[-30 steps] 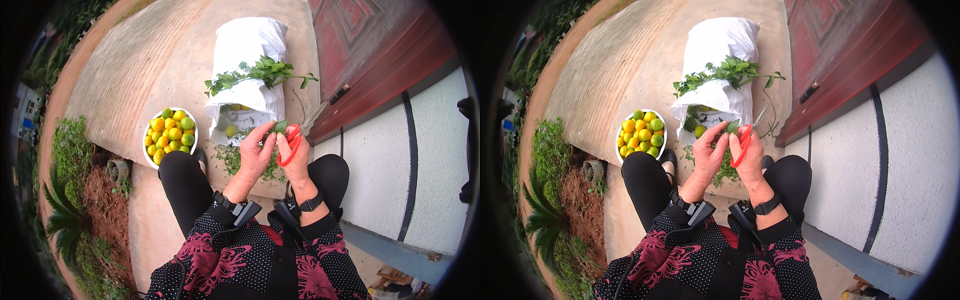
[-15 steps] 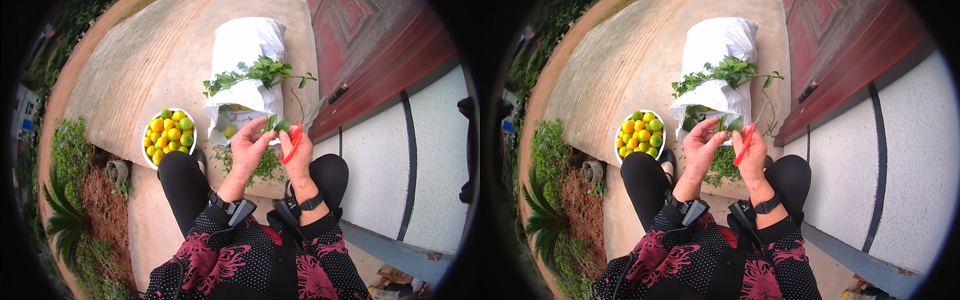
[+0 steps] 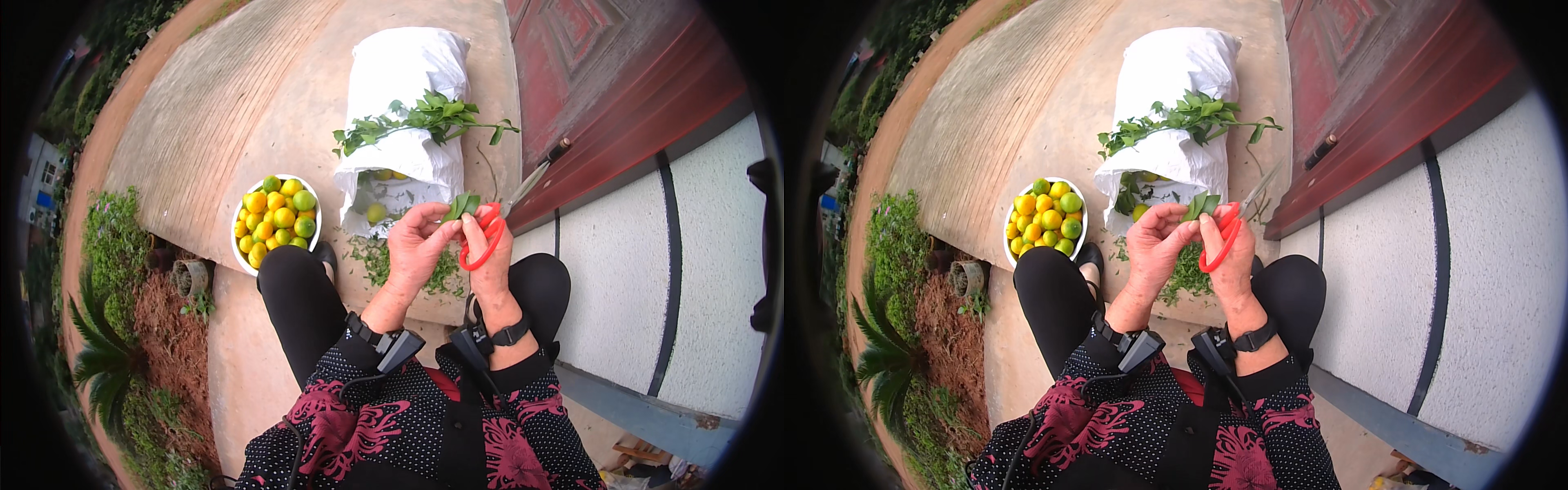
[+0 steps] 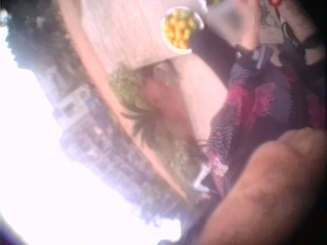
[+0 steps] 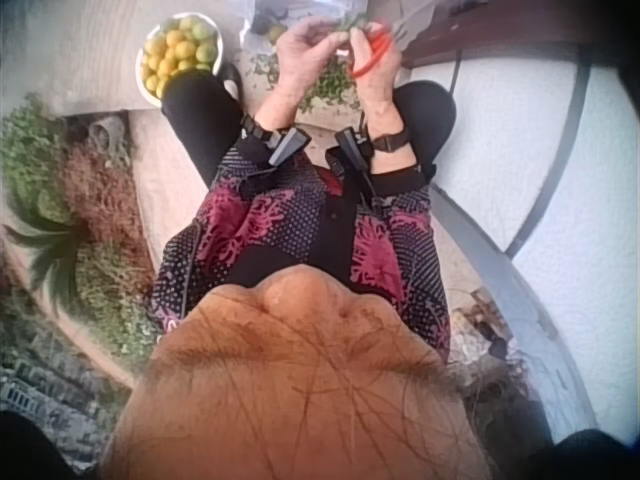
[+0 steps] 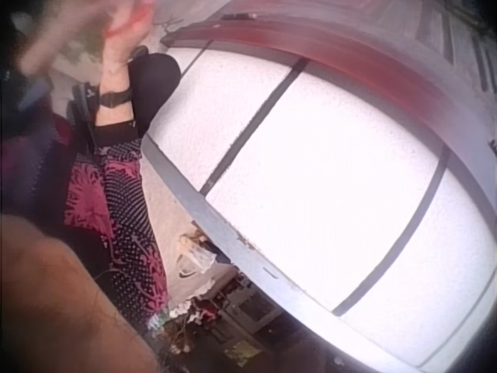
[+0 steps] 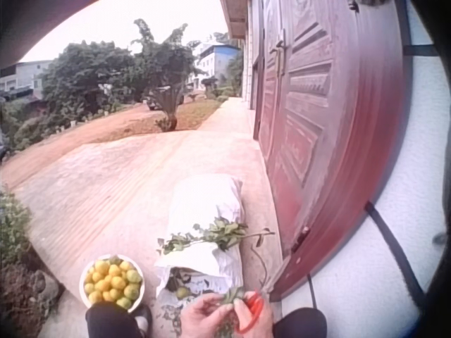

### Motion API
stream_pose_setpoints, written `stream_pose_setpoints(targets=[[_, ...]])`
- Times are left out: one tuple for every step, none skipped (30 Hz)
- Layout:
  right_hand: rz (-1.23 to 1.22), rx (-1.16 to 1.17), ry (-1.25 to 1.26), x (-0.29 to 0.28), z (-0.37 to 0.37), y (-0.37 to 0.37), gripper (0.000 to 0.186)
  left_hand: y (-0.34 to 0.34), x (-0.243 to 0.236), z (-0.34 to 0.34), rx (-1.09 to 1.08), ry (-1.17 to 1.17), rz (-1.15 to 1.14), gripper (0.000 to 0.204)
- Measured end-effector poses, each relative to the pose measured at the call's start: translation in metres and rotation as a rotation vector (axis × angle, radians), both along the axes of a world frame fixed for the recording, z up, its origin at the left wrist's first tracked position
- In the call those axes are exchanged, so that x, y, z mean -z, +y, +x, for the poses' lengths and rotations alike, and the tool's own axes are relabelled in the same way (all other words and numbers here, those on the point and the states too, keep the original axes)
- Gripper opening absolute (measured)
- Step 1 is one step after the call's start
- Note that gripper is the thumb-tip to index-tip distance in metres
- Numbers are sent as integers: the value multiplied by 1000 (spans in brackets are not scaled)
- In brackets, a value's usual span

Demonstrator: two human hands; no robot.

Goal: The person sits on a porch and uses red-handled scissors to trim small green stems and leaves. Trimmed pieces are dropped onto the floor, while a bowl of citrus fruit and a white bag containing more stems remain nearby.

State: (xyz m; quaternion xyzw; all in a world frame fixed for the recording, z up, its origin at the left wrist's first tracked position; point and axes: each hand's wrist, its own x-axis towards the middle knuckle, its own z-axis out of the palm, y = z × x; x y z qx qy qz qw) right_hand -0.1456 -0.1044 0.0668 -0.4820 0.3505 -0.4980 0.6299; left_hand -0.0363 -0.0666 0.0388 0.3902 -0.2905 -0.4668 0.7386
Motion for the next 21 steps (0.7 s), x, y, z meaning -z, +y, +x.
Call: stream_pose_setpoints(targets=[[13, -27, -33, -1, 0, 1, 8, 0, 0, 0, -11, 8, -10, 25], [26, -2, -11, -1, 0, 1, 8, 0, 0, 0, -23, -43, 8, 26], [37, 13, -9, -2, 1, 1, 8, 0, 0, 1, -35, -94, 24, 26], [47, 28, -9, -2, 2, 1, 9, 0, 0, 1, -43, -142, 56, 26], [12, 31, 42, -2, 1, 2, 8, 1, -1, 1, -43, -178, 45, 27], [-22, 34, 94, -2, 0, 2, 8, 2, -2, 1, -38, -210, 51, 27], [-56, 37, 145, -1, -1, 2, 7, 2, -2, 1, -35, -240, 50, 27], [-60, 42, 139, 0, -1, 1, 8, 3, -3, 2, -15, -270, 60, 27], [-63, 48, 134, 0, 0, 1, 8, 3, -3, 4, 4, -298, 63, 28], [-67, 53, 129, 1, 0, 0, 9, 3, -4, 5, 23, -326, 66, 28], [-66, 53, 119, 1, -1, 0, 9, 3, -4, 5, 43, -307, 75, 27], [-65, 52, 109, 1, -2, -1, 9, 4, -5, 6, 62, -289, 83, 27], [-63, 51, 99, 0, -2, -1, 10, 4, -5, 8, 82, -272, 102, 26], [-70, 52, 122, -1, -3, -1, 9, 5, -6, 9, 102, -247, 85, 25], [-77, 53, 145, -2, -3, -1, 9, 5, -6, 11, 122, -223, 78, 23], [-63, 54, 166, -4, -3, 0, 9, 4, -6, 12, 142, -200, 71, 22], [-66, 50, 158, -5, -4, 0, 9, 4, -6, 14, 158, -191, 76, 21], [-47, 47, 148, -7, -5, 2, 10, 5, -6, 15, 174, -182, 81, 20], [-28, 43, 139, -8, -5, 2, 10, 5, -5, 16, 190, -165, 74, 18], [-31, 48, 130, -8, -5, 2, 10, 4, -5, 17, 201, -168, 76, 17], [-33, 53, 120, -9, -4, 3, 10, 4, -4, 18, 213, -163, 66, 16]])
